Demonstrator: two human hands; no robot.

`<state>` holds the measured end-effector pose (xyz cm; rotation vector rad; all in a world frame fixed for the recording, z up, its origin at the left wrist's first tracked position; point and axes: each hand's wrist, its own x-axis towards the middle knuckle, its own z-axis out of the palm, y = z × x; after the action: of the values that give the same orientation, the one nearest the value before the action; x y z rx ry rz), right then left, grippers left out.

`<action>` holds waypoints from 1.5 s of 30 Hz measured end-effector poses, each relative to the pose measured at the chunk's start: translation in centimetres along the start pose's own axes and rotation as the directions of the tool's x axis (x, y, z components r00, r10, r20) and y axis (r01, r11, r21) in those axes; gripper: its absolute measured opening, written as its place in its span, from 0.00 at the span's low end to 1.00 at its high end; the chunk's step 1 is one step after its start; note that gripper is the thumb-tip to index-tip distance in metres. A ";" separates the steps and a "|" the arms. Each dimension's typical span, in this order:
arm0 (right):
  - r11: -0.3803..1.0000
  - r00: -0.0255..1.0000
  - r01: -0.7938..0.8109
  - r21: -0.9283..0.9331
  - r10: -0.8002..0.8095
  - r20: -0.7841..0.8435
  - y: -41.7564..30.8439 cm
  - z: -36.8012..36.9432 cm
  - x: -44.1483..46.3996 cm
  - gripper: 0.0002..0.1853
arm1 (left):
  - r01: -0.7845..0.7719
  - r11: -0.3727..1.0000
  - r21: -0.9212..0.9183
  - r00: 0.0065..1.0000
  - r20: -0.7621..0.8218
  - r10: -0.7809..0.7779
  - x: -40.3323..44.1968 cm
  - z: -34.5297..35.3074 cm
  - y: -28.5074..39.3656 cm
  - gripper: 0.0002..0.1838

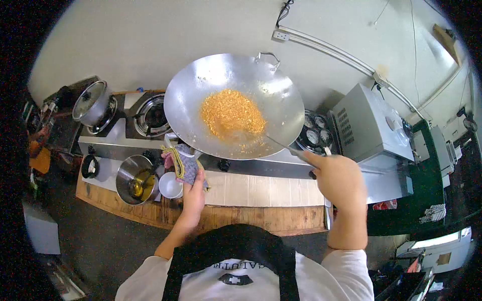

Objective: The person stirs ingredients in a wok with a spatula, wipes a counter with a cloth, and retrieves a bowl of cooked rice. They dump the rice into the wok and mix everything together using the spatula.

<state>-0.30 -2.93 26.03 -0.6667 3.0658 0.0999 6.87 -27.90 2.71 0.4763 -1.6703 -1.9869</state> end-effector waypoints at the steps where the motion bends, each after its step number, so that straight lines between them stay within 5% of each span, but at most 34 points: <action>1: 1.000 1.000 0.000 -0.021 0.000 0.002 0.1 0.0 -0.4 0.21 | 0.019 1.000 -0.007 1.000 0.011 -0.019 0.0 0.1 0.0 0.23; 11: 0.995 0.989 0.098 0.012 -0.096 -0.114 0.5 13.0 8.8 0.27 | 0.108 0.989 -0.105 0.994 -0.004 -0.109 -0.1 0.6 1.0 0.21; 19: 0.996 0.995 0.029 -0.079 -0.037 -0.097 2.6 2.5 2.3 0.22 | 0.056 0.998 -0.009 0.997 -0.054 -0.057 -0.1 0.8 1.2 0.20; 25: 0.992 0.988 0.067 -0.103 -0.080 -0.134 2.6 9.5 9.2 0.26 | 0.038 0.999 -0.032 0.999 -0.021 -0.039 -0.2 0.9 1.5 0.17; 31: 0.992 0.980 0.077 0.097 -0.058 -0.188 -0.1 16.0 16.3 0.22 | 0.021 0.999 -0.033 0.999 -0.033 -0.023 -0.3 0.6 2.4 0.16; 38: 0.990 0.990 0.142 0.011 -0.142 -0.003 -2.8 8.5 9.8 0.26 | 0.014 0.988 -0.152 1.000 0.000 -0.014 0.2 0.4 0.0 0.13; 45: 0.981 0.967 0.192 0.004 -0.189 -0.171 -2.4 12.6 13.7 0.24 | 0.020 0.997 -0.072 1.000 0.014 -0.019 -0.1 0.1 0.8 0.15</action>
<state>-11.87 -9.99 13.12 -1.0154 3.1352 0.0107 7.00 -27.86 3.53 0.4560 -1.6016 -2.0608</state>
